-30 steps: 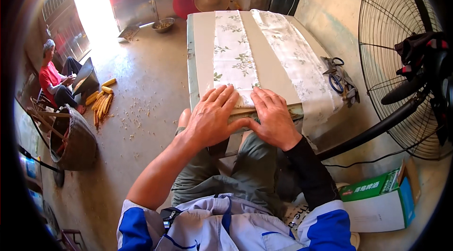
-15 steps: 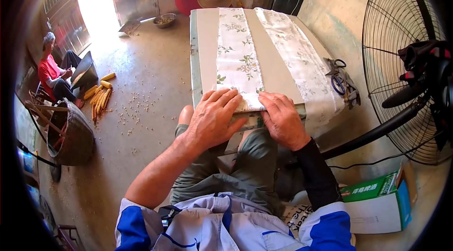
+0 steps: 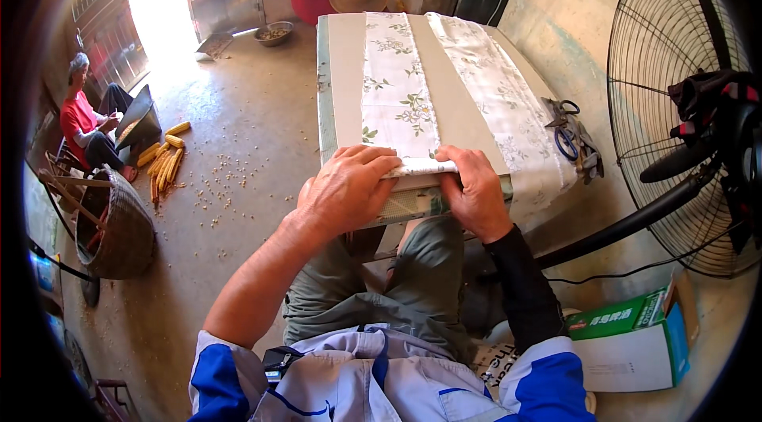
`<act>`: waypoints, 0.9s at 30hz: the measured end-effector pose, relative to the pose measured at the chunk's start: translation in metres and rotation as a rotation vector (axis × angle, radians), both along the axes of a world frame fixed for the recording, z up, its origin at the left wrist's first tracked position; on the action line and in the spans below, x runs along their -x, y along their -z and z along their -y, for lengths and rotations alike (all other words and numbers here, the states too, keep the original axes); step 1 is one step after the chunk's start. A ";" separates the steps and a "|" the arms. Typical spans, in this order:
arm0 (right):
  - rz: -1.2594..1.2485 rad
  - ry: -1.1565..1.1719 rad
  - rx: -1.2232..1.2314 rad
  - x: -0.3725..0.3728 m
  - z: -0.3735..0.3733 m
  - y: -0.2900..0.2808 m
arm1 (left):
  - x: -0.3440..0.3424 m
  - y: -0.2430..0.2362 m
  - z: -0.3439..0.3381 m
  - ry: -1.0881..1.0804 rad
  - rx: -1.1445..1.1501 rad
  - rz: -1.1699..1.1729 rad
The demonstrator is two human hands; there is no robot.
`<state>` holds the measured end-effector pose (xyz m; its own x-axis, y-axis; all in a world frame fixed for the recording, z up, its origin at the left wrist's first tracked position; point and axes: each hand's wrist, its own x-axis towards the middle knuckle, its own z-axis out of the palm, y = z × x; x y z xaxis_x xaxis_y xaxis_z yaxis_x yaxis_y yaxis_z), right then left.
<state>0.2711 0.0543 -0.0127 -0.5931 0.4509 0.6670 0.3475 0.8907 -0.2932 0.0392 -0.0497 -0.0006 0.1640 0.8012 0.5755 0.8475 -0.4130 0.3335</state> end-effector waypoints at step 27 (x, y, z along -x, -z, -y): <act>-0.145 0.275 0.230 0.026 -0.009 0.009 | 0.020 0.014 -0.024 -0.294 -0.047 0.156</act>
